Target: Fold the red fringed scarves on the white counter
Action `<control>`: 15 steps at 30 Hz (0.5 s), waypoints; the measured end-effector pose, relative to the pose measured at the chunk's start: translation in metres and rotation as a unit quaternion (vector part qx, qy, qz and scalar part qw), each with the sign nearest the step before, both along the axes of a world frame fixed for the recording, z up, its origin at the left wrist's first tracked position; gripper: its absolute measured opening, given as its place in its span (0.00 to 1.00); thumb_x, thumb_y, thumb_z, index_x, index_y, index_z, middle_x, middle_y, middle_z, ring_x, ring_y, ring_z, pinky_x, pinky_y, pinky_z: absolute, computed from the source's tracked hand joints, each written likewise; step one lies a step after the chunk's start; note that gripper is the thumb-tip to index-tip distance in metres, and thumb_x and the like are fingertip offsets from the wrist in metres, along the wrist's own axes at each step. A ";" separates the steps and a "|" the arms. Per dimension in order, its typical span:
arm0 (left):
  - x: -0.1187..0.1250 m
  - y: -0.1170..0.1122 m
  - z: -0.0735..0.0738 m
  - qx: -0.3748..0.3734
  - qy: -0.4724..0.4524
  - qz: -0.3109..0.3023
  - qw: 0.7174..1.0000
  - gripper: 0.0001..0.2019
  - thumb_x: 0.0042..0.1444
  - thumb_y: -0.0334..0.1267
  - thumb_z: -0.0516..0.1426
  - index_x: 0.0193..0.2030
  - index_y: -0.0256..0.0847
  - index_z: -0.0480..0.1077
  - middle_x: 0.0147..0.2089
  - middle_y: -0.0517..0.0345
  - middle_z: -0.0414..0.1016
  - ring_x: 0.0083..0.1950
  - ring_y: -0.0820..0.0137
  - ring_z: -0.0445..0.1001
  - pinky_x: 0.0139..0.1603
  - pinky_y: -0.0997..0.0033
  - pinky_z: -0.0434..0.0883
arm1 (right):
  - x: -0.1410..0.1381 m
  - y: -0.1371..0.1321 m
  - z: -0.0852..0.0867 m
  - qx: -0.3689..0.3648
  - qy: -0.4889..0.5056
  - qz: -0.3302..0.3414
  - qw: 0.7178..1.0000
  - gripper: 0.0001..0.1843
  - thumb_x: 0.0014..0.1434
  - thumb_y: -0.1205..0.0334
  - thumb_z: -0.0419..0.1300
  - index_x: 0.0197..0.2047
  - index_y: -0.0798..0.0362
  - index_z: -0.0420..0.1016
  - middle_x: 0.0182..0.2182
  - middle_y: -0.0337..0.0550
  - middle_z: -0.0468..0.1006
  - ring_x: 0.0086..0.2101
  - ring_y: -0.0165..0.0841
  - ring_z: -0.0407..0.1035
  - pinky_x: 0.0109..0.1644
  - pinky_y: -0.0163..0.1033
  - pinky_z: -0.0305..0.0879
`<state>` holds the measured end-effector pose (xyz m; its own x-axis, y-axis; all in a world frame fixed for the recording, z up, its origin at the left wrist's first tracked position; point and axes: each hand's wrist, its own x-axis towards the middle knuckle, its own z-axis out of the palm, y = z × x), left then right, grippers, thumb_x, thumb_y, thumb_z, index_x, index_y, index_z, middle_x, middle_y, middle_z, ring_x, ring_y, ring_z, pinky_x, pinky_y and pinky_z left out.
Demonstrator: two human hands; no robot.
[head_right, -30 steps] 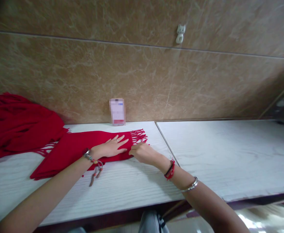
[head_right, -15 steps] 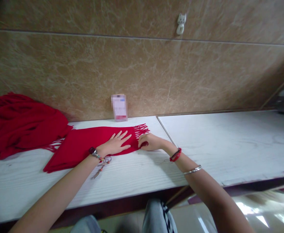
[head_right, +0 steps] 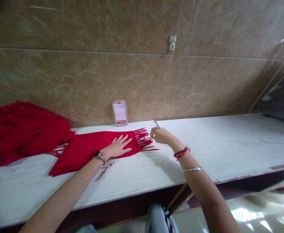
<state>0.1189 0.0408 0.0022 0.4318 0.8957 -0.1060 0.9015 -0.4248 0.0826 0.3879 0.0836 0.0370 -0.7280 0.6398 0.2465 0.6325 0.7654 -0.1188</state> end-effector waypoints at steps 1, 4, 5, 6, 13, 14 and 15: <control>0.000 0.000 0.000 0.001 -0.002 0.000 1.000 0.35 0.56 0.64 0.37 0.66 0.50 0.41 0.69 0.52 0.34 0.68 0.52 0.35 0.61 0.43 0.42 | -0.006 -0.001 -0.003 0.021 0.055 0.021 0.998 0.14 0.46 0.79 0.50 0.30 0.56 0.73 0.32 0.47 0.75 0.36 0.33 0.67 0.42 0.37 0.63; 0.000 0.000 0.001 0.001 -0.004 -0.001 1.000 0.35 0.56 0.64 0.37 0.66 0.50 0.41 0.69 0.52 0.34 0.68 0.52 0.34 0.61 0.43 0.42 | -0.032 -0.005 -0.015 0.022 0.124 0.108 0.986 0.12 0.48 0.76 0.51 0.33 0.56 0.72 0.33 0.46 0.74 0.37 0.33 0.66 0.43 0.39 0.63; 0.000 0.000 0.001 -0.001 -0.003 0.000 1.000 0.36 0.55 0.64 0.37 0.66 0.50 0.41 0.69 0.52 0.34 0.68 0.52 0.34 0.61 0.43 0.42 | -0.040 -0.006 -0.020 0.007 0.109 0.132 0.985 0.11 0.48 0.75 0.51 0.33 0.56 0.71 0.32 0.45 0.73 0.35 0.33 0.66 0.41 0.38 0.63; 0.000 0.000 0.001 -0.002 -0.003 0.001 1.000 0.36 0.55 0.65 0.37 0.66 0.50 0.41 0.69 0.52 0.34 0.68 0.52 0.34 0.61 0.43 0.42 | -0.045 -0.007 -0.024 -0.005 0.088 0.147 0.985 0.11 0.47 0.75 0.52 0.33 0.56 0.71 0.32 0.44 0.73 0.34 0.32 0.65 0.40 0.38 0.63; -0.001 -0.002 0.003 0.002 0.005 0.000 1.000 0.35 0.56 0.64 0.37 0.66 0.50 0.41 0.69 0.51 0.34 0.68 0.51 0.35 0.61 0.43 0.43 | -0.017 0.015 -0.033 0.006 0.010 0.009 1.000 0.09 0.45 0.75 0.51 0.24 0.55 0.69 0.25 0.42 0.71 0.28 0.31 0.63 0.35 0.35 0.60; -0.001 -0.001 0.003 0.002 0.006 -0.001 1.000 0.35 0.56 0.64 0.37 0.66 0.50 0.41 0.69 0.51 0.34 0.68 0.51 0.35 0.61 0.42 0.43 | -0.013 0.017 -0.033 0.008 0.020 -0.005 1.000 0.08 0.45 0.75 0.51 0.24 0.55 0.69 0.24 0.42 0.71 0.28 0.31 0.63 0.35 0.35 0.60; -0.001 -0.001 0.003 0.002 0.005 -0.002 1.000 0.35 0.56 0.64 0.37 0.66 0.50 0.41 0.69 0.51 0.34 0.68 0.51 0.35 0.61 0.42 0.43 | -0.012 0.017 -0.033 0.016 0.041 -0.010 0.999 0.08 0.45 0.75 0.51 0.24 0.55 0.69 0.25 0.43 0.71 0.28 0.31 0.64 0.36 0.36 0.61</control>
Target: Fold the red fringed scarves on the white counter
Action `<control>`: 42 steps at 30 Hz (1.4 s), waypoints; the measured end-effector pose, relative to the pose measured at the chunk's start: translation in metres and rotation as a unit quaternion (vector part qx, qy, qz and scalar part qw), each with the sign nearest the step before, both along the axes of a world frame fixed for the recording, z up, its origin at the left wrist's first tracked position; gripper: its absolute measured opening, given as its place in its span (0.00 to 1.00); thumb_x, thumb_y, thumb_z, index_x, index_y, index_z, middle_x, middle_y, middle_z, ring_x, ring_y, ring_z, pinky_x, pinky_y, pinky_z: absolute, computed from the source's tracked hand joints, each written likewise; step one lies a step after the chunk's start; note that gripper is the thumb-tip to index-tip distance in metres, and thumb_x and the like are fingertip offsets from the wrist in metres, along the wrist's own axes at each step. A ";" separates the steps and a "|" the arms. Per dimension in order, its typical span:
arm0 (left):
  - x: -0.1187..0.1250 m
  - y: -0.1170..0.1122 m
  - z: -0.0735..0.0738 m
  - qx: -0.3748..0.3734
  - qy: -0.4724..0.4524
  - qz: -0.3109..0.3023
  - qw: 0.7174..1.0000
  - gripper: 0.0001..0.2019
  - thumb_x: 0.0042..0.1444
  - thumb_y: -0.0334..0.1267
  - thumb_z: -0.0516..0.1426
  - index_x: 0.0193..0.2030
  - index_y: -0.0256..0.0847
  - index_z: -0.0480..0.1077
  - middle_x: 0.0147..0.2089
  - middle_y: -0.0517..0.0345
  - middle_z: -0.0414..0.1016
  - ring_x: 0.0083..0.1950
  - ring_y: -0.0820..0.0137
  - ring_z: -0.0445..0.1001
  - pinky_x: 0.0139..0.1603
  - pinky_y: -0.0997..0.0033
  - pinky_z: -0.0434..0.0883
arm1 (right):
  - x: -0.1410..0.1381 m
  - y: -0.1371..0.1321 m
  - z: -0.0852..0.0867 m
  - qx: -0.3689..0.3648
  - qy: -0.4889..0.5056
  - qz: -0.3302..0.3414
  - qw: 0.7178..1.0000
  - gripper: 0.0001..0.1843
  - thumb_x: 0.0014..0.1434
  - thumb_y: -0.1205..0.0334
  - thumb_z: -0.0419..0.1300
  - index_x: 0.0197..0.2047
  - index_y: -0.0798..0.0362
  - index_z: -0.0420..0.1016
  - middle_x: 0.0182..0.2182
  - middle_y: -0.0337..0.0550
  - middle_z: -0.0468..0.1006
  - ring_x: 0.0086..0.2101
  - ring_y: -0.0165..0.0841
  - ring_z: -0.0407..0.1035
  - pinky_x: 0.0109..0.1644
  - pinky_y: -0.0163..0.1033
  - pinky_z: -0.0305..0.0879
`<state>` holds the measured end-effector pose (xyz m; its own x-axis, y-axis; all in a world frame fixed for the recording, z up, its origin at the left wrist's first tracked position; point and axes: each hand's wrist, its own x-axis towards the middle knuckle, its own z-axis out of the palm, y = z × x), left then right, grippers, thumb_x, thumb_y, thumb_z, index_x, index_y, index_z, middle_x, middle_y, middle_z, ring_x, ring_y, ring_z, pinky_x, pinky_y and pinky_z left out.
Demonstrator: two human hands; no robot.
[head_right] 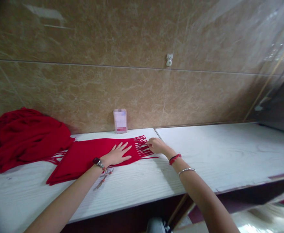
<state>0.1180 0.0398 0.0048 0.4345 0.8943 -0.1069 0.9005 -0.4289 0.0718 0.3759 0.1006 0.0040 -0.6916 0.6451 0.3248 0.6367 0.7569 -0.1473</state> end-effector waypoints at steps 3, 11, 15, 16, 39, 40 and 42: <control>0.000 0.001 -0.001 -0.001 -0.006 -0.002 1.000 0.36 0.55 0.64 0.38 0.66 0.48 0.42 0.69 0.50 0.35 0.68 0.52 0.35 0.61 0.42 0.43 | -0.013 -0.005 -0.001 0.032 0.081 0.040 0.995 0.11 0.45 0.76 0.52 0.30 0.56 0.71 0.30 0.45 0.73 0.35 0.34 0.65 0.41 0.39 0.62; -0.011 -0.001 -0.002 0.008 -0.019 -0.014 1.000 0.36 0.55 0.65 0.38 0.66 0.49 0.45 0.69 0.52 0.37 0.68 0.54 0.36 0.62 0.45 0.43 | -0.050 0.001 0.003 -0.007 -0.060 0.068 0.996 0.10 0.46 0.75 0.52 0.31 0.57 0.71 0.31 0.44 0.73 0.31 0.31 0.65 0.36 0.34 0.61; -0.021 -0.006 -0.002 0.019 -0.026 -0.029 0.999 0.35 0.55 0.64 0.38 0.66 0.51 0.44 0.69 0.54 0.39 0.68 0.55 0.37 0.62 0.47 0.43 | -0.024 0.010 0.006 -0.005 -0.094 -0.020 0.995 0.10 0.46 0.75 0.51 0.29 0.56 0.71 0.28 0.43 0.74 0.28 0.30 0.64 0.33 0.33 0.59; -0.022 -0.007 -0.002 0.018 -0.027 -0.030 0.999 0.35 0.55 0.64 0.38 0.66 0.51 0.44 0.69 0.54 0.39 0.68 0.55 0.37 0.62 0.47 0.42 | -0.017 0.012 0.007 -0.004 -0.094 -0.038 0.995 0.10 0.46 0.75 0.50 0.28 0.57 0.72 0.28 0.45 0.74 0.28 0.30 0.65 0.33 0.33 0.59; -0.024 -0.004 -0.004 -0.002 -0.013 -0.024 1.000 0.33 0.56 0.62 0.40 0.66 0.51 0.44 0.69 0.54 0.38 0.68 0.56 0.36 0.62 0.48 0.41 | -0.035 0.024 0.006 0.032 0.010 -0.095 0.995 0.14 0.53 0.72 0.50 0.40 0.58 0.73 0.40 0.51 0.74 0.43 0.35 0.67 0.47 0.38 0.60; -0.024 -0.004 -0.004 0.000 -0.013 -0.024 1.000 0.33 0.56 0.62 0.40 0.65 0.51 0.45 0.69 0.54 0.38 0.68 0.56 0.36 0.62 0.48 0.41 | -0.043 0.023 0.004 0.040 0.036 -0.060 0.997 0.15 0.54 0.71 0.51 0.44 0.58 0.72 0.43 0.51 0.73 0.45 0.35 0.66 0.49 0.39 0.60; -0.023 -0.004 -0.004 0.005 -0.013 -0.022 1.000 0.33 0.57 0.62 0.40 0.65 0.50 0.45 0.69 0.54 0.39 0.68 0.56 0.36 0.62 0.47 0.42 | -0.059 0.021 -0.003 0.030 0.035 0.002 0.999 0.18 0.57 0.67 0.51 0.51 0.57 0.68 0.50 0.53 0.70 0.50 0.35 0.63 0.53 0.41 0.58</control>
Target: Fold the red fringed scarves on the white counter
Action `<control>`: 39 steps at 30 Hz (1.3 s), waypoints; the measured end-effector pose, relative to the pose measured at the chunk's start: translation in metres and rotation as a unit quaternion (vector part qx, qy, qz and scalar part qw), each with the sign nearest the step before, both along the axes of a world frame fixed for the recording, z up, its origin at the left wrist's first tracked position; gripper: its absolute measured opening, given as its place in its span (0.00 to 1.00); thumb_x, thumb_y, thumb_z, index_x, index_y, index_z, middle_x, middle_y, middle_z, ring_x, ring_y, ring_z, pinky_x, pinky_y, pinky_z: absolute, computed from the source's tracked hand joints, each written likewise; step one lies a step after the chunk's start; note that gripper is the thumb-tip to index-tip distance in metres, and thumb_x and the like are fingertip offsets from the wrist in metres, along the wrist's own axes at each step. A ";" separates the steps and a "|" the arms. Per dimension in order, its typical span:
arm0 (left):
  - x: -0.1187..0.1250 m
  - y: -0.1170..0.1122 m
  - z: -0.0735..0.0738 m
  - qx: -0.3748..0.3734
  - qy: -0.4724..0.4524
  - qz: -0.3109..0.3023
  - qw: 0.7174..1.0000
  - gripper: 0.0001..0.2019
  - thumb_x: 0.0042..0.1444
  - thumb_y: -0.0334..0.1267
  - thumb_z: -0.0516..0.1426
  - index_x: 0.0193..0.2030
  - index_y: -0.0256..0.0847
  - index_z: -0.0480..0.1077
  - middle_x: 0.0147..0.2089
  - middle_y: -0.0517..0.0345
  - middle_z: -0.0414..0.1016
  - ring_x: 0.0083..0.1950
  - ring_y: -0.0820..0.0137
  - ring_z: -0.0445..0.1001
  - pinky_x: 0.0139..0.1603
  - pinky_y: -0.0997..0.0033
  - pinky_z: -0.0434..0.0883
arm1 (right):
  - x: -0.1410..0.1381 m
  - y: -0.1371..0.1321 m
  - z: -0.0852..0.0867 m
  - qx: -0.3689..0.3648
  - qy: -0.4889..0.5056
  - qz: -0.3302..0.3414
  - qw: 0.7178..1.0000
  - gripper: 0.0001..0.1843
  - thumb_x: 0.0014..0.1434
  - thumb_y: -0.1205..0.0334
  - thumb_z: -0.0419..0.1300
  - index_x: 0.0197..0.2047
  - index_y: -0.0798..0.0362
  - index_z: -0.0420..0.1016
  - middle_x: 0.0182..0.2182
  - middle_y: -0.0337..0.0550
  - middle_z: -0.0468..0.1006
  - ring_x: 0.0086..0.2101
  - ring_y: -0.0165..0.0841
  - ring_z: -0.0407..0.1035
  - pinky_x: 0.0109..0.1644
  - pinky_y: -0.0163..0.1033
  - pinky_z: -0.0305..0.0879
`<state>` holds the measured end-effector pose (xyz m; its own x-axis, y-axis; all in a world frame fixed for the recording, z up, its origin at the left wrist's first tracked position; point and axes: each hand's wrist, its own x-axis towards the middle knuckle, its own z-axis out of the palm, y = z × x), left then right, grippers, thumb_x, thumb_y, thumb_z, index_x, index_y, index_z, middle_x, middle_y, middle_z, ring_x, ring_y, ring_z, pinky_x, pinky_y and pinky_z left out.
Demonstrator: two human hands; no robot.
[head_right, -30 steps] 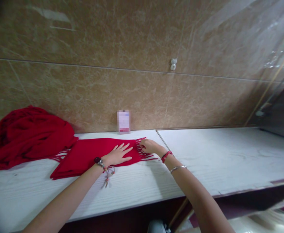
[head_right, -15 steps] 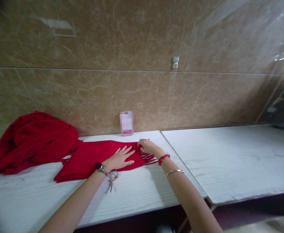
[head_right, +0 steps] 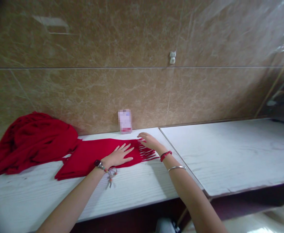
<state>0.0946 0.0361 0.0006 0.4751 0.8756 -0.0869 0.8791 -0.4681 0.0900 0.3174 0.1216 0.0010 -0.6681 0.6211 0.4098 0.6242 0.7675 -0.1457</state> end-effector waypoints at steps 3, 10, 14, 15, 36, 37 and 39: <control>0.001 -0.002 0.001 0.003 0.004 0.000 1.000 0.33 0.57 0.61 0.40 0.66 0.49 0.45 0.69 0.53 0.39 0.68 0.56 0.37 0.62 0.48 0.43 | -0.009 -0.001 -0.012 -0.046 -0.082 0.002 0.996 0.23 0.61 0.60 0.47 0.58 0.55 0.61 0.57 0.54 0.62 0.56 0.39 0.57 0.56 0.48 0.55; 0.000 -0.011 0.014 0.079 0.040 0.012 0.996 0.30 0.60 0.57 0.38 0.65 0.44 0.48 0.68 0.53 0.43 0.68 0.57 0.38 0.63 0.48 0.42 | -0.001 -0.009 -0.012 -0.047 -0.057 -0.087 0.993 0.26 0.64 0.57 0.43 0.63 0.56 0.51 0.63 0.55 0.50 0.62 0.45 0.39 0.59 0.59 0.46; -0.005 -0.014 0.017 0.056 0.066 0.069 0.994 0.32 0.60 0.57 0.38 0.65 0.41 0.48 0.68 0.49 0.43 0.68 0.56 0.40 0.62 0.47 0.43 | -0.026 -0.030 -0.009 -0.041 -0.047 -0.029 0.998 0.31 0.63 0.51 0.42 0.65 0.59 0.46 0.64 0.56 0.46 0.62 0.47 0.37 0.60 0.58 0.45; -0.006 -0.014 0.017 0.035 0.070 0.074 0.994 0.33 0.59 0.58 0.38 0.65 0.40 0.47 0.68 0.48 0.42 0.68 0.56 0.40 0.62 0.47 0.43 | -0.033 -0.036 -0.010 -0.042 -0.069 -0.013 0.997 0.32 0.63 0.50 0.42 0.65 0.60 0.47 0.63 0.56 0.48 0.62 0.47 0.39 0.60 0.58 0.45; 0.008 -0.045 0.060 -0.001 0.082 -0.087 0.993 0.15 0.45 0.30 0.53 0.42 0.40 0.66 0.43 0.54 0.71 0.42 0.65 0.70 0.40 0.71 0.66 | -0.016 -0.078 0.047 -0.163 -0.178 0.122 0.963 0.15 0.46 0.60 0.64 0.39 0.55 0.75 0.36 0.43 0.77 0.34 0.32 0.69 0.35 0.33 0.62; 0.008 -0.045 0.059 0.001 0.085 -0.086 0.993 0.16 0.44 0.28 0.53 0.43 0.40 0.66 0.44 0.53 0.71 0.43 0.65 0.70 0.41 0.71 0.66 | -0.018 -0.080 0.046 -0.156 -0.181 0.123 0.963 0.15 0.46 0.62 0.64 0.40 0.55 0.74 0.36 0.43 0.76 0.34 0.32 0.69 0.35 0.33 0.62; 0.009 -0.044 0.056 0.011 0.087 -0.073 0.993 0.18 0.44 0.24 0.51 0.44 0.40 0.65 0.46 0.52 0.70 0.46 0.64 0.69 0.43 0.71 0.65 | -0.020 -0.081 0.041 -0.130 -0.176 0.118 0.968 0.14 0.46 0.66 0.61 0.39 0.55 0.74 0.37 0.44 0.76 0.36 0.33 0.68 0.35 0.33 0.61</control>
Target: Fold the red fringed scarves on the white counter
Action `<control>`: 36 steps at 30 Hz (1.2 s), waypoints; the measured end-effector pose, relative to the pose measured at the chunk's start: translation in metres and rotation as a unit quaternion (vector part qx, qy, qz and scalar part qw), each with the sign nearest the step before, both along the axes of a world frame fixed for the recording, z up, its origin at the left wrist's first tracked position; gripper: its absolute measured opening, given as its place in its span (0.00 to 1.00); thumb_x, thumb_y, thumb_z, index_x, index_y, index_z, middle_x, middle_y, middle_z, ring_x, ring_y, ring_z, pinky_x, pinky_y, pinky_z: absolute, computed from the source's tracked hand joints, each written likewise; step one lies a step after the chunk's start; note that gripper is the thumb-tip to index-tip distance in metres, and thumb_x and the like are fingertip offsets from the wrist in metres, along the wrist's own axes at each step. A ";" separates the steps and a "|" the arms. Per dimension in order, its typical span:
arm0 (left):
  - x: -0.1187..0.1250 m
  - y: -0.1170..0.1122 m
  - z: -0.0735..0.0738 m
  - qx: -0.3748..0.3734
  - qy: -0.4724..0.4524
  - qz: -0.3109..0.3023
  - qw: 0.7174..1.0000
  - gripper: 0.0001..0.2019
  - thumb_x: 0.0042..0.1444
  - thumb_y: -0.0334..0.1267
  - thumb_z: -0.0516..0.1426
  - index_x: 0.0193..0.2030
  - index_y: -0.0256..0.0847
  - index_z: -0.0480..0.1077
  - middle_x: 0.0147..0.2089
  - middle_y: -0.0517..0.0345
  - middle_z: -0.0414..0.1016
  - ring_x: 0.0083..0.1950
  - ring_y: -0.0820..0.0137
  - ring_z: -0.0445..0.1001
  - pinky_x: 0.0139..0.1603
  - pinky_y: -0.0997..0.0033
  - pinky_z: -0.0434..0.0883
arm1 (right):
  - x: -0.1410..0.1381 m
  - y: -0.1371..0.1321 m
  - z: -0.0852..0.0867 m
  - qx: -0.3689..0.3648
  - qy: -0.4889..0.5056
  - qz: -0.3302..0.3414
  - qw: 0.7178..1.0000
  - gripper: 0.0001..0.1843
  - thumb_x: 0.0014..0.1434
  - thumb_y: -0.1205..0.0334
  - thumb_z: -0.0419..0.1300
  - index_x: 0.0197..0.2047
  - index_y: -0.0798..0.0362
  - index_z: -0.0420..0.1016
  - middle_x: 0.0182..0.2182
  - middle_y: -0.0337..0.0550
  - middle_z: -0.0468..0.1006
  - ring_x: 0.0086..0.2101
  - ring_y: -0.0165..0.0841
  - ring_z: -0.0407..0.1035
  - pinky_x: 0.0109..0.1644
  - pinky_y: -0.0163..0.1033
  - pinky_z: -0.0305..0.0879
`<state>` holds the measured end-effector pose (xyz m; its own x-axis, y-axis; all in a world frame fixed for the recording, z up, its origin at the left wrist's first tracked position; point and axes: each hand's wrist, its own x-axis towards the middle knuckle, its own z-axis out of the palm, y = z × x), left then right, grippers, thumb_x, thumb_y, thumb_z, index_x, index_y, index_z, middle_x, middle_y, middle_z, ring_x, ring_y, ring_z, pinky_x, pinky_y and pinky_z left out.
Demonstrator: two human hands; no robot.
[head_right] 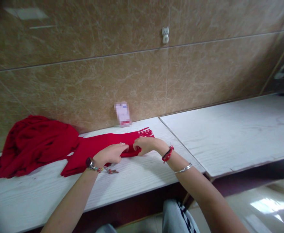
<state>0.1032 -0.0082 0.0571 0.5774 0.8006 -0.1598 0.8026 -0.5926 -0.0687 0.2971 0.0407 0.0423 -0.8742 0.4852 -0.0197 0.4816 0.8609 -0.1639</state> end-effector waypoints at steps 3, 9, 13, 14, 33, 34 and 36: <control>0.000 0.003 0.000 0.015 -0.013 0.010 1.000 0.18 0.47 0.25 0.50 0.47 0.39 0.64 0.49 0.50 0.70 0.48 0.64 0.69 0.47 0.70 0.65 | -0.002 0.002 -0.005 0.039 0.021 -0.010 0.999 0.15 0.46 0.74 0.56 0.38 0.55 0.74 0.37 0.45 0.77 0.37 0.34 0.69 0.36 0.33 0.60; -0.001 0.007 0.005 0.026 -0.031 0.010 0.999 0.09 0.53 0.32 0.51 0.40 0.39 0.66 0.41 0.53 0.73 0.42 0.66 0.70 0.40 0.71 0.66 | 0.000 0.004 -0.004 0.035 0.058 -0.004 0.998 0.15 0.47 0.66 0.61 0.41 0.57 0.73 0.37 0.47 0.77 0.35 0.34 0.70 0.36 0.33 0.61; -0.001 0.007 0.005 0.051 -0.037 0.013 0.998 0.08 0.55 0.30 0.49 0.38 0.39 0.68 0.40 0.53 0.73 0.41 0.67 0.71 0.41 0.71 0.65 | -0.002 0.004 -0.005 0.057 0.075 -0.013 0.995 0.13 0.50 0.64 0.61 0.41 0.57 0.73 0.37 0.48 0.77 0.36 0.35 0.70 0.37 0.34 0.61; -0.001 0.007 0.005 0.055 -0.035 0.015 0.998 0.08 0.56 0.30 0.49 0.37 0.38 0.68 0.39 0.53 0.74 0.41 0.67 0.71 0.41 0.71 0.65 | -0.003 0.005 -0.006 0.065 0.076 -0.015 0.995 0.10 0.52 0.66 0.59 0.39 0.57 0.73 0.36 0.48 0.77 0.35 0.34 0.70 0.37 0.34 0.60; -0.002 0.006 0.007 0.085 -0.086 0.004 0.993 0.06 0.53 0.32 0.56 0.39 0.40 0.67 0.40 0.57 0.71 0.41 0.68 0.69 0.38 0.73 0.64 | 0.005 0.015 0.001 0.048 0.124 -0.092 0.987 0.14 0.46 0.80 0.54 0.31 0.57 0.76 0.29 0.43 0.78 0.31 0.31 0.69 0.35 0.30 0.58; -0.002 0.007 0.006 0.089 -0.084 0.003 0.992 0.06 0.54 0.30 0.54 0.39 0.40 0.67 0.40 0.56 0.71 0.41 0.68 0.69 0.40 0.72 0.65 | 0.006 0.016 0.001 0.048 0.123 -0.094 0.987 0.14 0.46 0.80 0.54 0.31 0.57 0.76 0.30 0.44 0.78 0.31 0.31 0.69 0.36 0.30 0.59; -0.004 0.009 0.005 0.090 -0.079 0.007 0.993 0.04 0.55 0.29 0.53 0.37 0.39 0.68 0.39 0.55 0.72 0.42 0.68 0.70 0.42 0.72 0.65 | 0.006 0.018 0.000 0.053 0.121 -0.100 0.986 0.14 0.47 0.80 0.53 0.32 0.57 0.76 0.30 0.45 0.78 0.32 0.31 0.69 0.37 0.31 0.59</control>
